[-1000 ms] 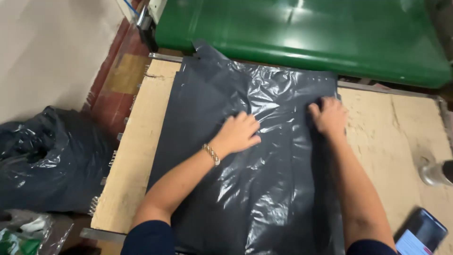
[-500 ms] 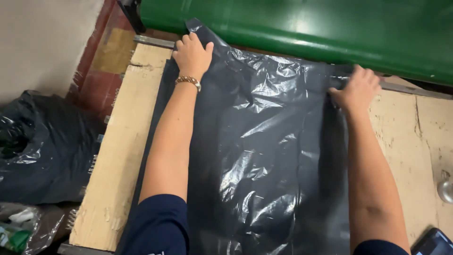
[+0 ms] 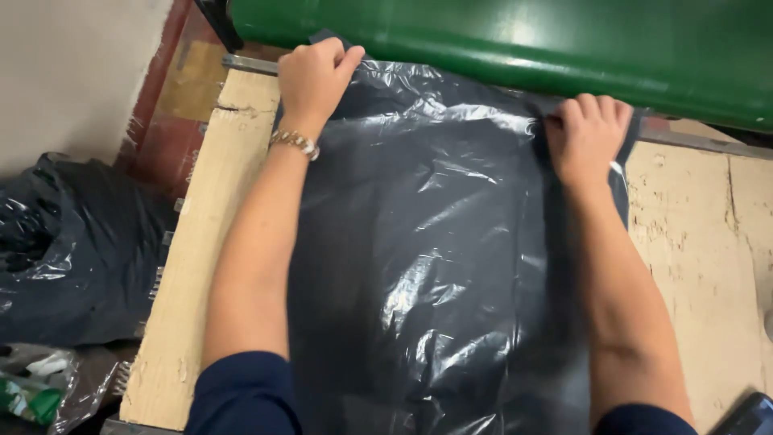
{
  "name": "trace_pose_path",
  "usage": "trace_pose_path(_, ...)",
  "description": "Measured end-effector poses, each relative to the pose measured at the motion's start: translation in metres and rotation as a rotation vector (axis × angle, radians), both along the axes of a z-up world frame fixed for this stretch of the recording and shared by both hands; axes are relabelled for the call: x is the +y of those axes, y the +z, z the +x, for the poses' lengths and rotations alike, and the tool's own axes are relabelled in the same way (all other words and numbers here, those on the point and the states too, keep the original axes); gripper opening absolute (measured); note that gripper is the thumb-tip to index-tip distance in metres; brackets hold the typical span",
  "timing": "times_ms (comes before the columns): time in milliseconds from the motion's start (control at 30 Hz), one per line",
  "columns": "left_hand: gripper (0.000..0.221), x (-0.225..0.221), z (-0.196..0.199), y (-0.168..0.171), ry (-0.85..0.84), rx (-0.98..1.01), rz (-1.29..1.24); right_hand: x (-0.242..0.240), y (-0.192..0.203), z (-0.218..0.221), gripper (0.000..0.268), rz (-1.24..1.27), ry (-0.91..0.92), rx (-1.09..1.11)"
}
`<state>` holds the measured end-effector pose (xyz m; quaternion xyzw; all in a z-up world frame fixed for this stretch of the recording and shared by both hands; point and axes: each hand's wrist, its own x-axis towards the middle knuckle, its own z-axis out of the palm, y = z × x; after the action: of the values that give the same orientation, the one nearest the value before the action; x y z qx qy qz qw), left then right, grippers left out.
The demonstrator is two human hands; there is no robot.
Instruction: Folding black plastic bags and stacking them in a red basket at a factory workstation.
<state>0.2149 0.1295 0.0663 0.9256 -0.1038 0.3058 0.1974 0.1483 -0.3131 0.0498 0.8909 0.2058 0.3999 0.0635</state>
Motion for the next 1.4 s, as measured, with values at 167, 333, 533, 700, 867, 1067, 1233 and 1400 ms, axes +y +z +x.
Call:
trace_pose_path(167, 0.058, 0.043, -0.1, 0.048, -0.255, 0.304, 0.252, 0.019, 0.075, -0.137, 0.015, -0.162, 0.233, 0.162)
trace_pose_path(333, 0.043, 0.033, -0.148, 0.062, -0.155, 1.011, 0.567, 0.018, 0.06, -0.219, 0.033, -0.168, 0.387, 0.886)
trace_pose_path(533, 0.081, -0.039, -0.132, 0.021, -0.218, 0.278, 0.706, 0.062, 0.077, -0.195, 0.075, -0.012, 0.173, 0.751)
trace_pose_path(700, 0.079, -0.053, -0.089, -0.019, -0.159, -0.351, 0.694, 0.05, -0.009, -0.192, 0.061, -0.192, -0.036, 0.693)
trace_pose_path(867, 0.009, -0.051, -0.055, -0.029, -0.053, -0.119, 0.56, 0.005, 0.031, -0.158, 0.016, -0.116, -0.104, 0.719)
trace_pose_path(1067, 0.02, -0.072, -0.037, 0.048, -0.067, 0.475, -0.366, -0.082, 0.072, 0.0, 0.021, 0.015, -0.347, 0.64)
trace_pose_path(1233, 0.033, -0.145, -0.124, 0.068, -0.754, -0.435, 0.108, -0.045, 0.076, 0.048, 0.02, -0.112, -0.46, 0.01)
trace_pose_path(1400, 0.046, -0.166, -0.118, -0.016, -0.561, -0.093, 0.445, 0.11, 0.119, -0.064, 0.007, -0.169, -0.275, 0.622)
